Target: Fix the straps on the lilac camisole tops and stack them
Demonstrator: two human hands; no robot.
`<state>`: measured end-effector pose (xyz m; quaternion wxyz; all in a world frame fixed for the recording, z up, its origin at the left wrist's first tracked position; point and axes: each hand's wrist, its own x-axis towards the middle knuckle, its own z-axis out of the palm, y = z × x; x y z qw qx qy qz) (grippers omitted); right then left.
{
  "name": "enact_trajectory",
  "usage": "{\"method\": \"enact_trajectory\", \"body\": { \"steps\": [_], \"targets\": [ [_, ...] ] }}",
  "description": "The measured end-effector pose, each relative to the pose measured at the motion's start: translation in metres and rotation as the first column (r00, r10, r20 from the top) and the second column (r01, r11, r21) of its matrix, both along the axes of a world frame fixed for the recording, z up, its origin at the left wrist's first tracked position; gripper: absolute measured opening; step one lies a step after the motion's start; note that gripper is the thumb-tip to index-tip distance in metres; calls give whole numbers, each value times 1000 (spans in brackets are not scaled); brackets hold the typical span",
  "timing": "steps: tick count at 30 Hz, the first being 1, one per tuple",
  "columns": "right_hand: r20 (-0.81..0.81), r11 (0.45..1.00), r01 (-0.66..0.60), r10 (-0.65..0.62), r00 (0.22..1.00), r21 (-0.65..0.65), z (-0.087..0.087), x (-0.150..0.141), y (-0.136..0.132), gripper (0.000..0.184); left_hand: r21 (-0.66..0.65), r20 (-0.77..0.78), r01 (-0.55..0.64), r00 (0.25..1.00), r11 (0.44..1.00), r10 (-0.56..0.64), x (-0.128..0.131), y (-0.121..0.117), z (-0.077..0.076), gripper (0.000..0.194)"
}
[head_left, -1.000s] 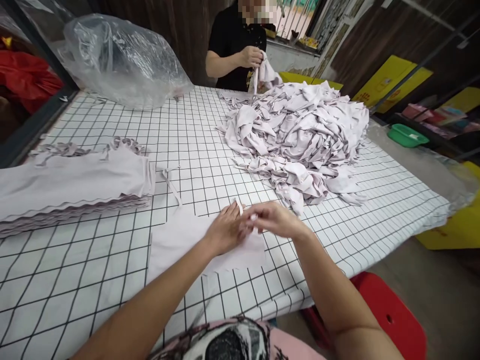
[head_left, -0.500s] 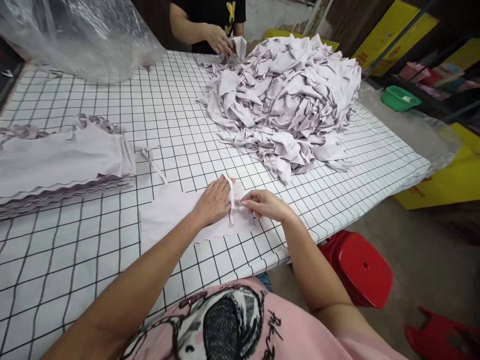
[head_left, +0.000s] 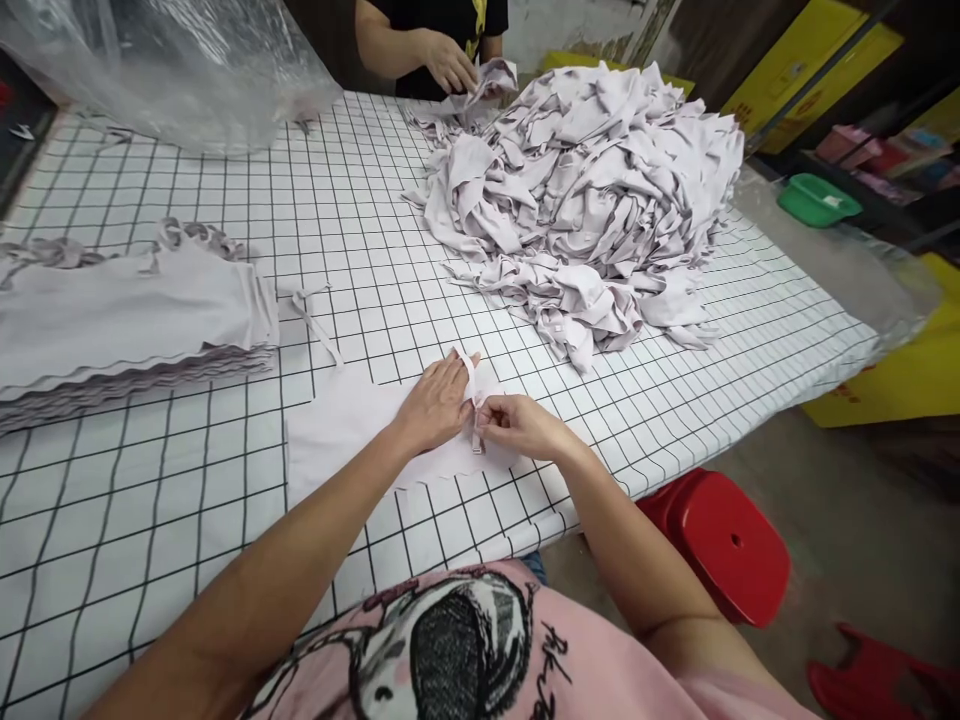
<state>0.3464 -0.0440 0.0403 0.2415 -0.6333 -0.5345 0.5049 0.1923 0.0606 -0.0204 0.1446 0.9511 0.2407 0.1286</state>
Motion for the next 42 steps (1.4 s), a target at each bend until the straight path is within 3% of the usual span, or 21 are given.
{"method": "enact_trajectory", "body": {
  "steps": [2,5,10,14,16,19,22,25,27,29,32,36,39,42],
  "targets": [
    [57,997,63,-65,996,37,3,-1,0,17,-8,10,-4,1000,1000,4,0,0,0,65],
    [61,989,144,-142,988,-24,3,-1,2,26,-33,19,-15,1000,999,16,-1,-1,2,65],
    [-265,984,142,-166,950,-106,-4,6,10,33,-81,2,-11,1000,997,11,-1,0,5,65],
    [-314,991,109,-127,941,-72,-8,12,19,33,-90,31,-5,999,996,8,-2,0,5,66],
    [-244,998,43,-50,969,-36,-6,13,21,31,-85,41,5,999,996,-2,-2,0,5,66],
    [61,1000,20,-21,998,23,1,13,20,28,-94,42,4,999,996,0,-3,0,5,66],
    [397,980,37,-113,911,194,7,9,14,25,-139,45,-1,999,990,8,-4,1,7,63],
    [553,917,-28,-215,805,399,9,1,7,12,-202,66,12,998,979,1,-5,3,10,58],
    [596,898,-58,-240,766,436,6,-5,4,3,-256,93,22,996,967,2,-6,4,13,56],
    [606,916,-47,-225,763,399,2,-10,2,5,-303,119,26,993,953,11,-7,4,17,56],
    [501,952,12,-172,848,306,-1,-15,0,15,-338,139,18,990,941,31,-7,3,22,56],
    [49,989,101,-107,993,110,3,-14,0,29,-376,181,10,981,927,63,-6,4,24,53],
    [-266,984,143,-167,949,-105,5,-13,6,26,-422,216,23,974,907,76,-6,6,24,51],
    [-411,966,172,-240,879,-195,0,-12,15,22,-448,250,40,965,893,82,-7,7,25,49]
  ]
}}
